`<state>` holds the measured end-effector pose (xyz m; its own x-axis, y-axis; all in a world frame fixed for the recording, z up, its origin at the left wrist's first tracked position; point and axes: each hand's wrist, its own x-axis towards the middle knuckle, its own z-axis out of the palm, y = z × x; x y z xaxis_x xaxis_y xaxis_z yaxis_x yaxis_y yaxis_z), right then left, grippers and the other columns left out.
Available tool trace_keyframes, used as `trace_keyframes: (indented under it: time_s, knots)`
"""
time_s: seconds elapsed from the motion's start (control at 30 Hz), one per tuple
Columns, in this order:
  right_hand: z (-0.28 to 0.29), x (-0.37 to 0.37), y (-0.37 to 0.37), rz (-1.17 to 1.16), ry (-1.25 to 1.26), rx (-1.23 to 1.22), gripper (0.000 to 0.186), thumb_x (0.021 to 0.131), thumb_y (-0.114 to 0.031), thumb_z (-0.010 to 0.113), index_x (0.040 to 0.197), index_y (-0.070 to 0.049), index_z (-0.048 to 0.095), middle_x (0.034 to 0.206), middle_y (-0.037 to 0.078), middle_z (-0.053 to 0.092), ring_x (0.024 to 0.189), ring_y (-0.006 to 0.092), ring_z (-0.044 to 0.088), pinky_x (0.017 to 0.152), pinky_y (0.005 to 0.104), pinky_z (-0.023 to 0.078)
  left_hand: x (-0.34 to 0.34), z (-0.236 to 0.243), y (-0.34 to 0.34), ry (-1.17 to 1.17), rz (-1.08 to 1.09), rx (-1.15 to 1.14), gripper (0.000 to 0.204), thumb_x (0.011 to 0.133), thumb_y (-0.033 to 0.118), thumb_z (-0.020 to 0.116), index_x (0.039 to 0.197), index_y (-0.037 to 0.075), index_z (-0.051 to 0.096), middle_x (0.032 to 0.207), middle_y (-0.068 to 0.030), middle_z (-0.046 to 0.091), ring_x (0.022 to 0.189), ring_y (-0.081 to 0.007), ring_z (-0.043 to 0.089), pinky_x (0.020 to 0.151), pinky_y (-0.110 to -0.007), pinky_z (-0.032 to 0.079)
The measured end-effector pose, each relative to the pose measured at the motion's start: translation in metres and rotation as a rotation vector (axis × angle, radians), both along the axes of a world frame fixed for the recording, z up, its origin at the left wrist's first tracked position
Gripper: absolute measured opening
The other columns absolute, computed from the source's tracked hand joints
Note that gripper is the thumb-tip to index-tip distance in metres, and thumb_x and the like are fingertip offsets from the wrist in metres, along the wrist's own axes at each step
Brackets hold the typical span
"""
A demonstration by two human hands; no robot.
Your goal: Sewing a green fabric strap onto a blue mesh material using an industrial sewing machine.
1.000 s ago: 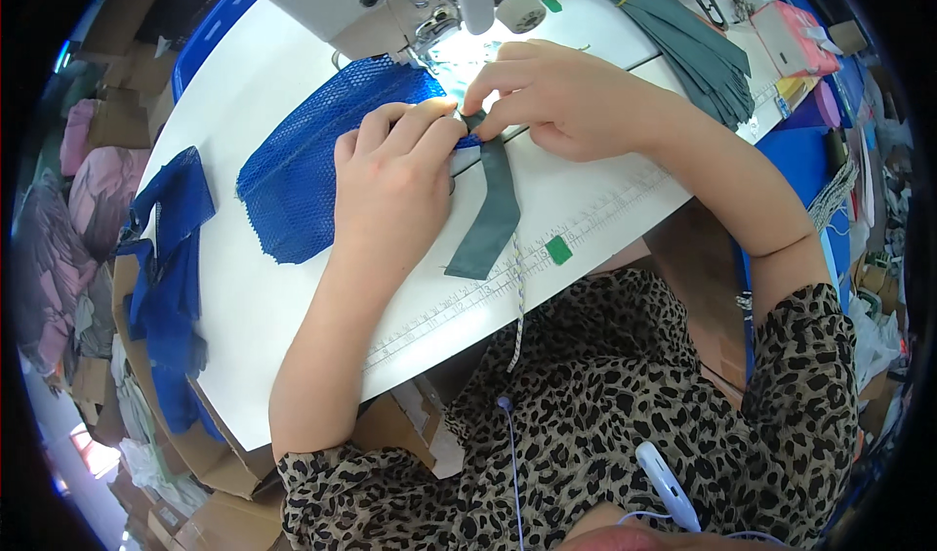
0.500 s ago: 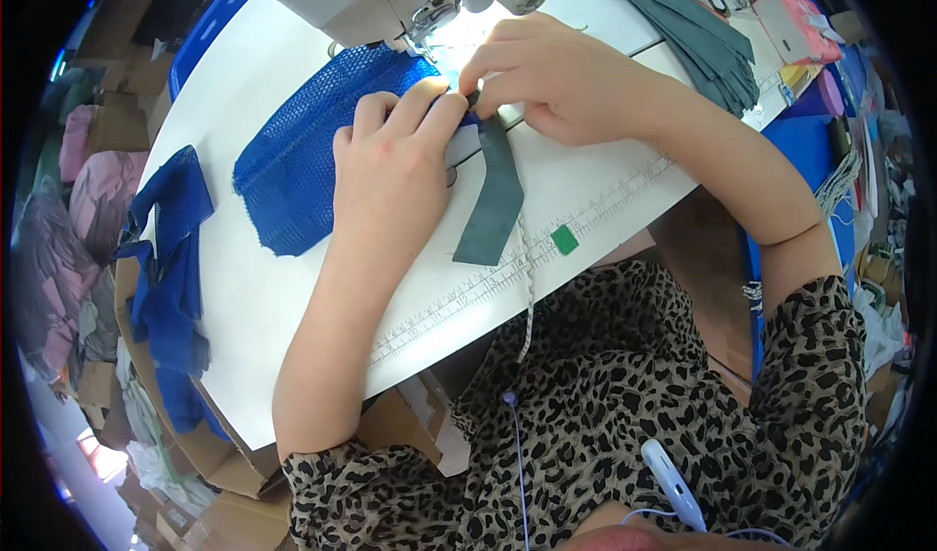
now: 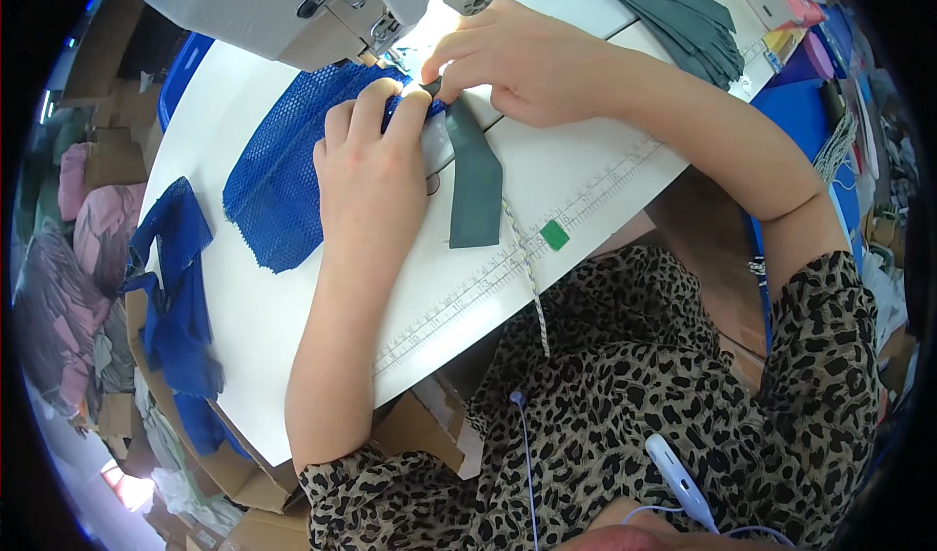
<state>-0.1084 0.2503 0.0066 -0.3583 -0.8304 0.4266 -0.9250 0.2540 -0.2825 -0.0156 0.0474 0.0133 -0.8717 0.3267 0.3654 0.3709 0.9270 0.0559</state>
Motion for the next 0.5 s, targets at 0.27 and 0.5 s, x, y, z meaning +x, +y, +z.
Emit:
trace_keyframes:
  time_s: [0.27, 0.5]
  knots:
    - [0.002, 0.003, -0.005, -0.025, 0.04, 0.033, 0.03, 0.076, 0.007, 0.057, 0.095, -0.012, 0.07, 0.11, -0.004, 0.067, 0.105, 0.0191, 0.058, 0.09, 0.0377, 0.042, 0.003, 0.012, -0.004, 0.009, 0.002, -0.065, 0.028, 0.083, 0.007, 0.065, 0.11, 0.015, 0.064, 0.115, -0.0001, 0.063, 0.105, -0.0227, 0.06, 0.086, -0.039, 0.046]
    - [0.002, 0.004, -0.008, -0.041, 0.034, 0.001, 0.031, 0.076, 0.006, 0.059, 0.096, -0.014, 0.071, 0.111, -0.005, 0.067, 0.105, 0.0203, 0.058, 0.088, 0.0374, 0.041, 0.003, 0.014, -0.006, -0.008, 0.016, -0.063, 0.028, 0.086, 0.005, 0.062, 0.112, 0.015, 0.061, 0.116, 0.0006, 0.063, 0.106, -0.0222, 0.061, 0.091, -0.04, 0.045]
